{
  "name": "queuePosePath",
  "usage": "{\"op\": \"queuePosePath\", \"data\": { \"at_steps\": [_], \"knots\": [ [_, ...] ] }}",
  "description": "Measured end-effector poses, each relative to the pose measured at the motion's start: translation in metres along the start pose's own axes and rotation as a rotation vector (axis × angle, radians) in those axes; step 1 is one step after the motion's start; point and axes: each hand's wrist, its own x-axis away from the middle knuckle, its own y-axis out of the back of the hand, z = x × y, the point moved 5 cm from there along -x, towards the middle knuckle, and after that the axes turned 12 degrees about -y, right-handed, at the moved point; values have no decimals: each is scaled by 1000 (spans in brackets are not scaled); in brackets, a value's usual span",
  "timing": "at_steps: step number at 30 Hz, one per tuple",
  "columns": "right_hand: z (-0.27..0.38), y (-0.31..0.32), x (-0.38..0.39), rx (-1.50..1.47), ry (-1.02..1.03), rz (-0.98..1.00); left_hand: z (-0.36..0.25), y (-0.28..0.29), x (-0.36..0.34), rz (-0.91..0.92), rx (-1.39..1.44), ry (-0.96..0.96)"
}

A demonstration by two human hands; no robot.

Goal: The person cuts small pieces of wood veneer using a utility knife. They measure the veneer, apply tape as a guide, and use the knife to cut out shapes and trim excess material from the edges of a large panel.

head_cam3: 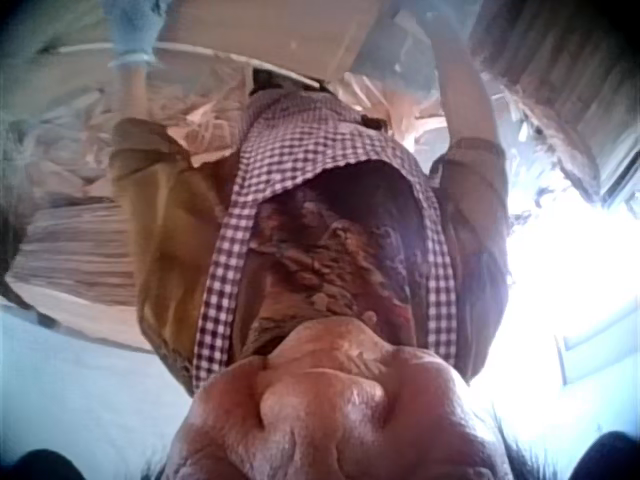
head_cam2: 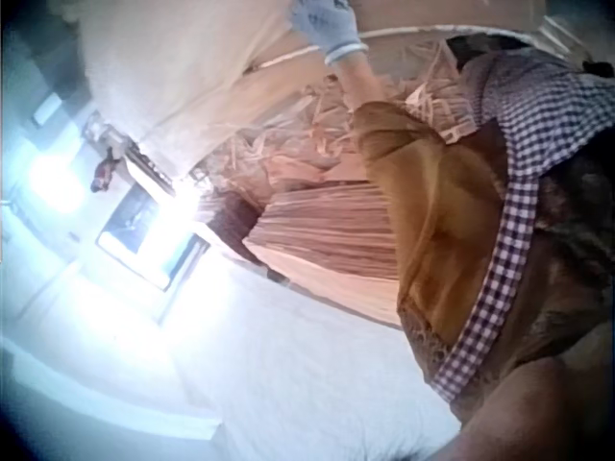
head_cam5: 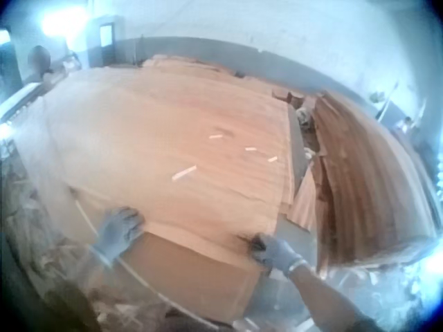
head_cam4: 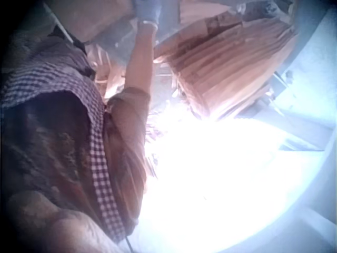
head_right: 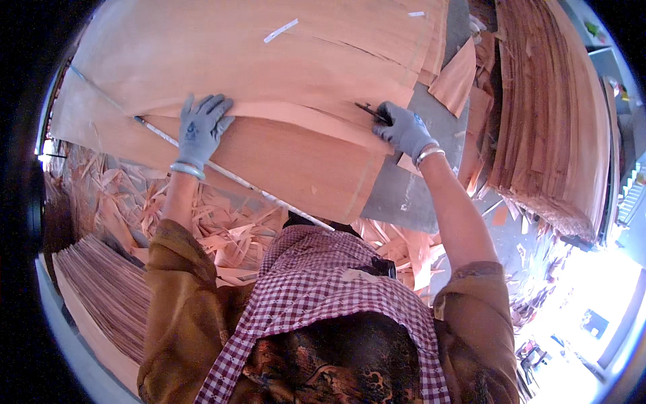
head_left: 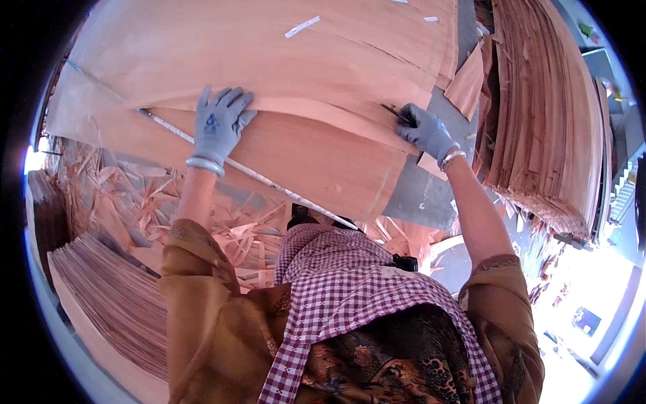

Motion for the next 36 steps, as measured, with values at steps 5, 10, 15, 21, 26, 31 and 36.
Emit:
{"op": "queuePosePath", "data": {
  "at_steps": [5,10,15,21,26,31,36],
  "knots": [
    [-24,-10,-30,-123,167,28,16,28,-39,-63,-31,-29],
    [-40,-11,-41,-152,196,11,15,52,-76,-61,-53,-80],
    [-28,-16,-30,-201,101,49,17,51,-54,49,60,-76],
    [-25,-13,-25,-221,129,69,36,17,14,-118,128,140],
    [-7,-5,-7,-252,94,92,64,-7,43,8,-223,461],
    [44,21,19,24,277,-8,75,-18,50,-7,-126,445],
    [169,-31,18,-174,189,345,88,-23,69,-71,31,566]
  ]
}}
